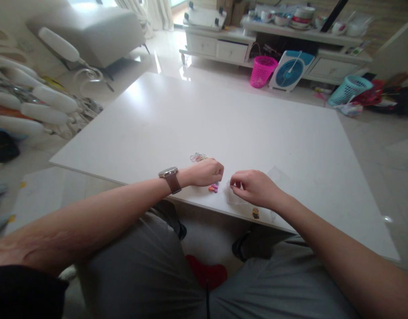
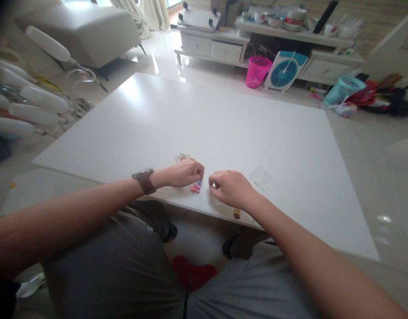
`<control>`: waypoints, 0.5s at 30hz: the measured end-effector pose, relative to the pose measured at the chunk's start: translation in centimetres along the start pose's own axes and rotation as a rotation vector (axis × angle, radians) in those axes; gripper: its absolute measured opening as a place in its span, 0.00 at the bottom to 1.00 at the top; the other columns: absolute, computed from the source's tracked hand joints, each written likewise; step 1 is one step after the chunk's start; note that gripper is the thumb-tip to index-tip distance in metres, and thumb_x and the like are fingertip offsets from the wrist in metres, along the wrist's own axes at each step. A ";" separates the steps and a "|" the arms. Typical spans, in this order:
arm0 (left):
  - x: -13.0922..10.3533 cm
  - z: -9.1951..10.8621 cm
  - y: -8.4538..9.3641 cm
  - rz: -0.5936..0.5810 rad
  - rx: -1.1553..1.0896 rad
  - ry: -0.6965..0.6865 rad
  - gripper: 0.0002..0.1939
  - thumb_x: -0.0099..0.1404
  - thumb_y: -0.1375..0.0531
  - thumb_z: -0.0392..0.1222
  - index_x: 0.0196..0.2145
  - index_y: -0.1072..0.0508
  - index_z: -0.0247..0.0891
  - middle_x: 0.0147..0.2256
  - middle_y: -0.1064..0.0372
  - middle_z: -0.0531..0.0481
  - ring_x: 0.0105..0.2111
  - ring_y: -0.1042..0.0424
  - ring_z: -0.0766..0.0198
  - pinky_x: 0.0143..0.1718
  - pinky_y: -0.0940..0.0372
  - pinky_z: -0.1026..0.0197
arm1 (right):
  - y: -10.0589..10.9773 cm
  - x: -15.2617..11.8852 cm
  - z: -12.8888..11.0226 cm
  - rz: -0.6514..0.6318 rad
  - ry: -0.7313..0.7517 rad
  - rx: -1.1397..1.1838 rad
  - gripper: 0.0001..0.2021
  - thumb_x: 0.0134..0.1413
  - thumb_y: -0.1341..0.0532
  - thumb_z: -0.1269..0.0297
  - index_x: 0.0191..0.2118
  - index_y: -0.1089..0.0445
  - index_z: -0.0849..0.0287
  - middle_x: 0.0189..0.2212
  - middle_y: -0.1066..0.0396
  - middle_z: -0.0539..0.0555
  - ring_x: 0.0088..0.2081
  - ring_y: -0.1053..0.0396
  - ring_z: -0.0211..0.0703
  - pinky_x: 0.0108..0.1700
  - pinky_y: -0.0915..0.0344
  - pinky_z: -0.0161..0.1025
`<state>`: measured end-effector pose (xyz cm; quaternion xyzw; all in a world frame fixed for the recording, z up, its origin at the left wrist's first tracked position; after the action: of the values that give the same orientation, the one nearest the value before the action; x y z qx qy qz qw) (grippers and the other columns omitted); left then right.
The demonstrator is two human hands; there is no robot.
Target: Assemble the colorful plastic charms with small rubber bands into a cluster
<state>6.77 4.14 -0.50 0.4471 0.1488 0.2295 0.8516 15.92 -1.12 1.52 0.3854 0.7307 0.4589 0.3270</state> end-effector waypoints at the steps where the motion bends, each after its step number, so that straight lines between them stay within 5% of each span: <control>1: 0.0 0.0 0.0 0.000 -0.002 -0.001 0.10 0.56 0.47 0.33 0.24 0.27 0.34 0.24 0.27 0.49 0.24 0.33 0.67 0.31 0.42 0.64 | 0.0 0.0 0.0 -0.003 0.000 0.000 0.06 0.56 0.42 0.66 0.32 0.26 0.57 0.30 0.27 0.51 0.30 0.35 0.36 0.34 0.47 0.34; 15: 0.0 0.2 0.0 -0.006 -0.018 -0.007 0.09 0.56 0.47 0.32 0.24 0.27 0.34 0.23 0.29 0.49 0.23 0.35 0.68 0.30 0.43 0.65 | -0.1 0.0 -0.1 -0.012 0.000 -0.005 0.07 0.57 0.42 0.66 0.33 0.26 0.57 0.30 0.27 0.51 0.30 0.34 0.37 0.34 0.46 0.34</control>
<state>6.81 4.02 -0.37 0.4399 0.1449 0.2266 0.8568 15.84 -1.16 1.49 0.3803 0.7318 0.4589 0.3307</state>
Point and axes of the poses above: each hand's wrist, its own x-axis towards the middle knuckle, its own y-axis out of the back of the hand, z = x × y, the point moved 8 cm from there along x, towards the middle knuckle
